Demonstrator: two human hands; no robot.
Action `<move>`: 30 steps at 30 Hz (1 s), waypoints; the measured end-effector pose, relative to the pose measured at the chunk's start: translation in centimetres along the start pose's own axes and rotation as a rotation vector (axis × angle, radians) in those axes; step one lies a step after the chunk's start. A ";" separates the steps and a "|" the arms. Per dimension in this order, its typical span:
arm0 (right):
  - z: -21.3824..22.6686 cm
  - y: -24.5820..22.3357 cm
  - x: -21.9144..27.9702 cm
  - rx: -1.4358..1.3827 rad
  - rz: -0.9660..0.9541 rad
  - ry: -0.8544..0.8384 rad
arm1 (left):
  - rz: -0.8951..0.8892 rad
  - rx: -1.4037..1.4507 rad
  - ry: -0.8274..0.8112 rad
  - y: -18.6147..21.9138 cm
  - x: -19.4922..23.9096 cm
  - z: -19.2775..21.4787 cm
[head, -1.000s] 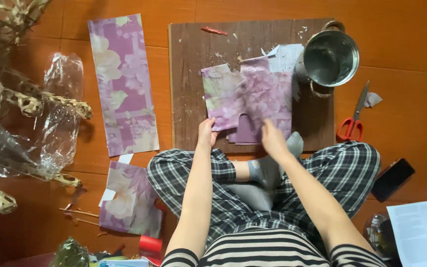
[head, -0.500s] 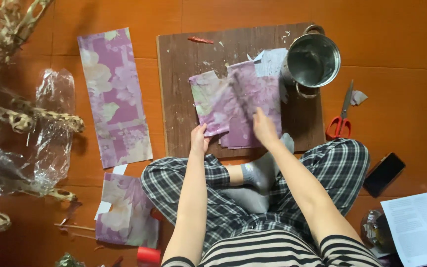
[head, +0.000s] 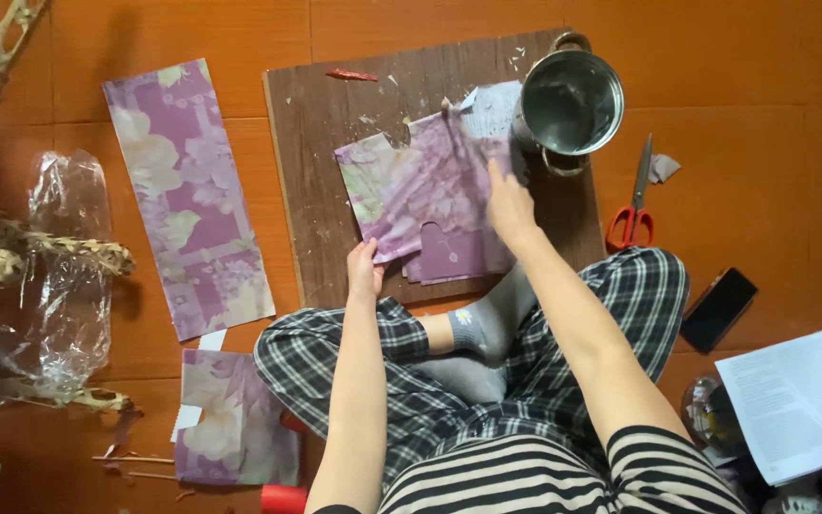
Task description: Cutting purple paper with scissors and applying it to a large woven giraffe sculpture
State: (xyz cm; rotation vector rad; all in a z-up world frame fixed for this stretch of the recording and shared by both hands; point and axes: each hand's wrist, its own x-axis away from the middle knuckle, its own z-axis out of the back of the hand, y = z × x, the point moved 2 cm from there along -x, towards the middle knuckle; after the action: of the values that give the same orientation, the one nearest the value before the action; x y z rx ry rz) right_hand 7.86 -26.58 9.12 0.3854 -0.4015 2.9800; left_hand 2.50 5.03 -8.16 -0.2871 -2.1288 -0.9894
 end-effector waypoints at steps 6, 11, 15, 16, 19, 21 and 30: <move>-1.4 3.4 11.5 -0.240 -0.045 -0.125 | 0.008 -0.018 -0.014 -0.6 -0.2 0.7; 0.3 6.5 17.5 -0.253 -0.188 -0.186 | -0.007 -0.030 -0.010 -0.6 -0.4 0.8; 11.0 3.0 15.0 -0.202 -0.208 0.070 | -0.018 -0.044 0.001 0.3 0.4 0.3; 12.6 3.6 13.6 -0.113 -0.212 0.153 | -0.024 -0.054 0.012 0.4 0.5 0.2; 11.6 11.6 5.5 0.223 -0.208 0.202 | -0.025 -0.020 0.043 0.9 1.2 -0.5; 11.4 12.3 2.8 0.389 -0.076 0.410 | -0.033 -0.048 0.039 1.1 1.5 -0.9; 4.3 10.1 -2.2 0.455 0.426 0.792 | -0.045 -0.196 0.064 1.8 3.3 -2.3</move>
State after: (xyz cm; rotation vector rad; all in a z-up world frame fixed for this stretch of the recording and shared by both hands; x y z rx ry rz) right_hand 9.57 -37.59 10.03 -0.9477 0.3194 3.2510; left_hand 2.35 4.26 -3.82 -0.2996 -1.9915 -1.2201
